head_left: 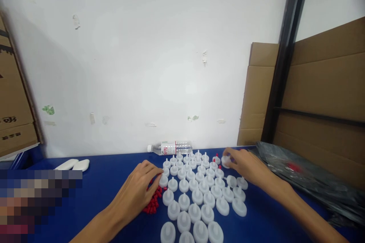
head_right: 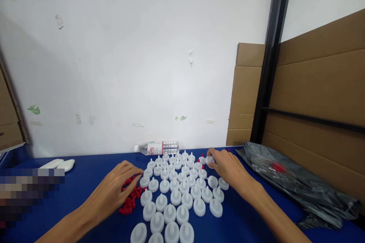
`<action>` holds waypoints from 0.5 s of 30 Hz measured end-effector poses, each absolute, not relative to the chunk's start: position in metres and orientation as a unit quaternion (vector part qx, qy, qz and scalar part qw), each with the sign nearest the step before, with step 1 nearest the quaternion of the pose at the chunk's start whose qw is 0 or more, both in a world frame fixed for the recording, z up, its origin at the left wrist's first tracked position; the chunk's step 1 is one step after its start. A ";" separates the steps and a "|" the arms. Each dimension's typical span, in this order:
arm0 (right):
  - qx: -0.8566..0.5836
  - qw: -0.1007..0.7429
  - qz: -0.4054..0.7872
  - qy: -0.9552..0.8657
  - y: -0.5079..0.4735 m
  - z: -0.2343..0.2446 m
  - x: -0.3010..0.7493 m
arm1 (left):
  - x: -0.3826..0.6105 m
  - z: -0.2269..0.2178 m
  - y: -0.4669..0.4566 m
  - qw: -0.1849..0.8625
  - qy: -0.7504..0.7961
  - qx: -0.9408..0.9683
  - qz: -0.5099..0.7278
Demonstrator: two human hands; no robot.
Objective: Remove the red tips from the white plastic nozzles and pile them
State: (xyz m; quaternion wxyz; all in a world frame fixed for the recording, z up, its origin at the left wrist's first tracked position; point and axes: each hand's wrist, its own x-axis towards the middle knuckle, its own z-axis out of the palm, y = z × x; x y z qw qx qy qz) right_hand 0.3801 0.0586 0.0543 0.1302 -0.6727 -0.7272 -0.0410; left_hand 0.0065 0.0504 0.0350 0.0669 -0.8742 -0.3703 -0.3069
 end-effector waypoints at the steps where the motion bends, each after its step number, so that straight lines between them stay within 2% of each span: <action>1: -0.666 0.144 -0.043 -0.731 0.058 0.057 0.376 | 0.007 0.034 0.050 0.071 -0.361 -0.875 -0.315; 7: -0.510 0.279 -0.090 -0.809 0.037 0.060 0.334 | 0.015 0.031 0.044 0.057 -0.322 -0.881 -0.341; 15: -0.366 0.298 -0.063 -0.879 0.009 0.052 0.296 | 0.036 0.030 0.017 0.042 -0.236 -0.877 -0.417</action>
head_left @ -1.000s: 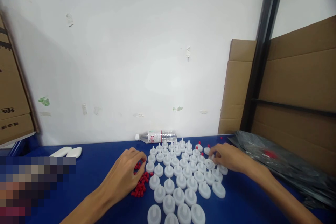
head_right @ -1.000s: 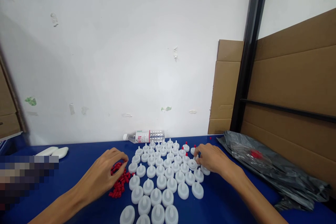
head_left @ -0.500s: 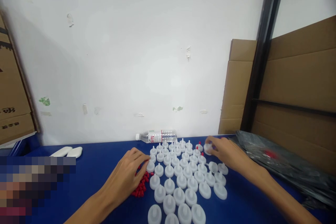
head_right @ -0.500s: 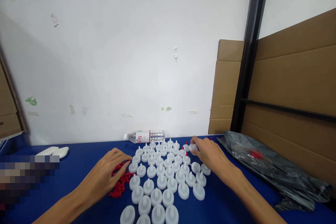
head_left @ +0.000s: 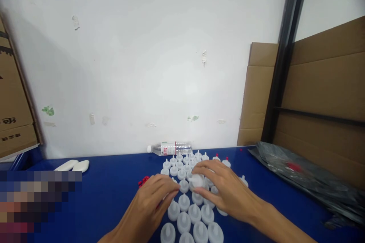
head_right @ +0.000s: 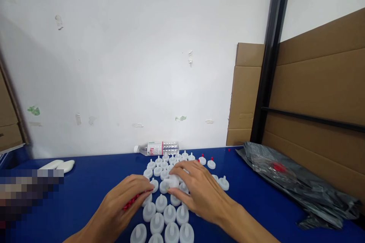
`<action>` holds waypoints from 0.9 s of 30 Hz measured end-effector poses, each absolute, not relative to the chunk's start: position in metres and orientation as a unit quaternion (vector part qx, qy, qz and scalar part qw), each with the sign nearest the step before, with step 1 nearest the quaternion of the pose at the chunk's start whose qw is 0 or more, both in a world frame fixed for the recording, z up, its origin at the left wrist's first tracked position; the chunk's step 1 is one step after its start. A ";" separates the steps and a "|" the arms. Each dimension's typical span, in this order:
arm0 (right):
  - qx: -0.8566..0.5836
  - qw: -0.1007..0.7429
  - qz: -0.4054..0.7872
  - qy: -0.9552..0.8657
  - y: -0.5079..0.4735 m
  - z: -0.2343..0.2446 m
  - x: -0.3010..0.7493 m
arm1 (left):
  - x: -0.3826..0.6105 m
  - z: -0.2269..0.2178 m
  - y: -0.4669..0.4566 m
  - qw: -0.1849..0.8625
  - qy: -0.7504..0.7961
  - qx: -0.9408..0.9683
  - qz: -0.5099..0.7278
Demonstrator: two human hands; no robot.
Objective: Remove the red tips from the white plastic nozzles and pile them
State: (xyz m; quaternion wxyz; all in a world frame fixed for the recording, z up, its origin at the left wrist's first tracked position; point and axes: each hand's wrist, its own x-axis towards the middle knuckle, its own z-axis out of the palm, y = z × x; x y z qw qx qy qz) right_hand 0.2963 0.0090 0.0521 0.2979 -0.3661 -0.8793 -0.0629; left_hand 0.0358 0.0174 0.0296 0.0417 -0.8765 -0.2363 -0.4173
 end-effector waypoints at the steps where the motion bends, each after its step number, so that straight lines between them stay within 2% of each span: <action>1: -0.354 0.303 -0.059 -0.883 0.008 0.051 0.294 | 0.038 0.029 0.015 0.050 -0.222 -0.877 -0.423; 14: -0.265 0.354 -0.105 -0.891 0.005 0.046 0.288 | 0.040 0.027 0.012 0.140 -0.154 -0.866 -0.455; 27: -0.221 0.357 -0.139 -0.897 0.001 0.047 0.285 | 0.041 0.028 0.012 0.117 -0.163 -0.877 -0.436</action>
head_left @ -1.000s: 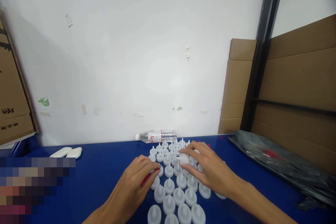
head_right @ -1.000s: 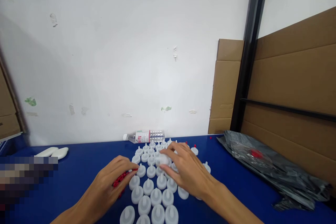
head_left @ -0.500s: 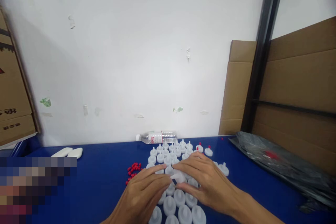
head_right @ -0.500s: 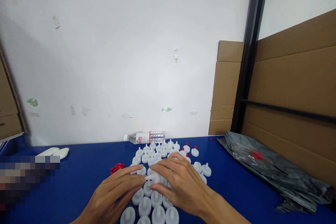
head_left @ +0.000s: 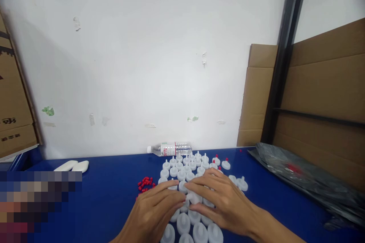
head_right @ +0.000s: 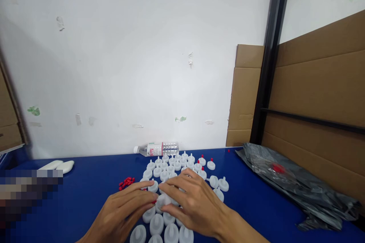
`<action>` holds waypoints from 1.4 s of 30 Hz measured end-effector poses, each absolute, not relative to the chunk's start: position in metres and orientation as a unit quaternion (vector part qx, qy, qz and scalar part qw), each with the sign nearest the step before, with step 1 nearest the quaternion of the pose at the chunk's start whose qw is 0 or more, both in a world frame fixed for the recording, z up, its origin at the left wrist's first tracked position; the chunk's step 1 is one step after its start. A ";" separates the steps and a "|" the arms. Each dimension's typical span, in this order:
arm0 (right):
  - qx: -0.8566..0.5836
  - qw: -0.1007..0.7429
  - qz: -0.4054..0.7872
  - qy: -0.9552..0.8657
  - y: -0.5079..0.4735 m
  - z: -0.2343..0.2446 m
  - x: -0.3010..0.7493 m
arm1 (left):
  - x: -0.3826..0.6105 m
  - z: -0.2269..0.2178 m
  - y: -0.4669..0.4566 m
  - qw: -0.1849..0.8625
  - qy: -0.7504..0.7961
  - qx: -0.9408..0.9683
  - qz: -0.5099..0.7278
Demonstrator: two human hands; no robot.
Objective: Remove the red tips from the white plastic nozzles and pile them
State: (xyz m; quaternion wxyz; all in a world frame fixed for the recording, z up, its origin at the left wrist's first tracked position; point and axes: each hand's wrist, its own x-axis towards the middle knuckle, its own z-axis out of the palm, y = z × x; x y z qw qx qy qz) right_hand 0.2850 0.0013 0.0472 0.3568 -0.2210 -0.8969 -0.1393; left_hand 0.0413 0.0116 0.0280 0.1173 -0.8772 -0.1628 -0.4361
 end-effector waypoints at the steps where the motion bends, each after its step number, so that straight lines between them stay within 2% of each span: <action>1: -0.222 0.356 -0.147 -0.896 0.000 0.048 0.284 | 0.041 0.028 0.012 0.122 -0.172 -0.877 -0.432; 9: -0.213 0.370 -0.227 -0.875 -0.010 0.048 0.273 | 0.043 0.030 0.011 0.056 -0.219 -0.911 -0.345; 18: -0.211 0.411 -0.212 -0.861 -0.014 0.045 0.267 | 0.047 0.028 0.006 0.033 -0.238 -0.903 -0.357; 25: -0.206 0.418 -0.234 -0.853 -0.010 0.038 0.262 | 0.046 0.022 0.008 0.063 -0.273 -0.908 -0.311; 31: -0.208 0.412 -0.238 -0.855 -0.011 0.053 0.267 | 0.051 0.032 0.002 0.116 -0.279 -0.898 -0.320; 42: -0.402 0.402 -0.213 -0.795 0.026 0.068 0.325 | 0.017 0.041 0.033 0.099 -0.351 -0.860 -0.358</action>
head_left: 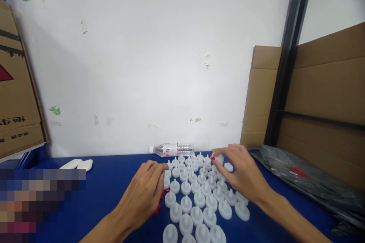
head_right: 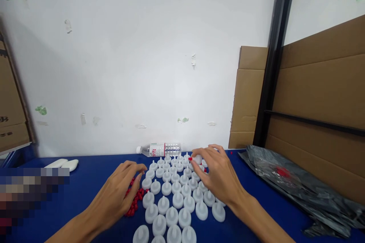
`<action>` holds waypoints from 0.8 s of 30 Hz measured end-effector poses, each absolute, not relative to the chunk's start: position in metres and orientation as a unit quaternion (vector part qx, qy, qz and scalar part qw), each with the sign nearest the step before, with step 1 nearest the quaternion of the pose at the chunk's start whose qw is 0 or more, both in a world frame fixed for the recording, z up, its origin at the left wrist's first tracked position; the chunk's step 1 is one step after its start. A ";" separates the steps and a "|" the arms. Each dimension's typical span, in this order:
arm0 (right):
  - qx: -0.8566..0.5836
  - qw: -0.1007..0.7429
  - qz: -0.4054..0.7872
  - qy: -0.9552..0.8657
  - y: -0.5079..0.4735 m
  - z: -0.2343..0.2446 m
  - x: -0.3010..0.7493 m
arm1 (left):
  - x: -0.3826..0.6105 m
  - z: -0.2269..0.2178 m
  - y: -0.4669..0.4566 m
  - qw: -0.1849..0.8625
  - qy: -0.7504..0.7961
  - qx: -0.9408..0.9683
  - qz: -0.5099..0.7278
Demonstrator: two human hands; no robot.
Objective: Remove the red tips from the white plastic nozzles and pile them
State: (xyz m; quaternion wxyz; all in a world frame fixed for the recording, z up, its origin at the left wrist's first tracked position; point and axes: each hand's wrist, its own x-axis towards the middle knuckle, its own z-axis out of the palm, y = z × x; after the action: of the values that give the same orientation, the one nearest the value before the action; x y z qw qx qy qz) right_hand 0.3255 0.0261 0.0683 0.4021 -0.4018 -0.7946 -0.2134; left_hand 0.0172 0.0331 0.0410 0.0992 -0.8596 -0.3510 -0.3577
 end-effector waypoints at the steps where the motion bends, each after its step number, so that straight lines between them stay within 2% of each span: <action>1: -0.428 0.399 -0.211 -0.783 0.030 0.070 0.331 | 0.015 0.041 0.036 0.100 -0.356 -0.857 -0.358; 4: -0.517 0.376 -0.176 -0.749 0.039 0.075 0.349 | 0.011 0.041 0.042 0.093 -0.366 -0.862 -0.338; 8: -0.649 0.259 -0.092 -0.709 0.050 0.076 0.372 | 0.009 0.043 0.042 0.088 -0.371 -0.865 -0.326; 11: -0.674 0.198 -0.048 -0.710 0.059 0.068 0.384 | 0.008 0.043 0.042 0.078 -0.374 -0.868 -0.318; 17: -0.660 0.157 0.014 -0.735 0.068 0.049 0.386 | 0.009 0.039 0.042 0.075 -0.373 -0.875 -0.300; 24: -0.671 0.147 0.024 -0.726 0.058 0.064 0.390 | 0.005 0.042 0.048 0.082 -0.403 -0.860 -0.302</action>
State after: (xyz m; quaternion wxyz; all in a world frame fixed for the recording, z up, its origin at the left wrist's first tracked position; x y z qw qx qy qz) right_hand 0.3900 0.0575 0.0636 0.1469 -0.6714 -0.7260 0.0238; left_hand 0.0047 0.0476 0.0416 0.0824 -0.8600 -0.4032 -0.3018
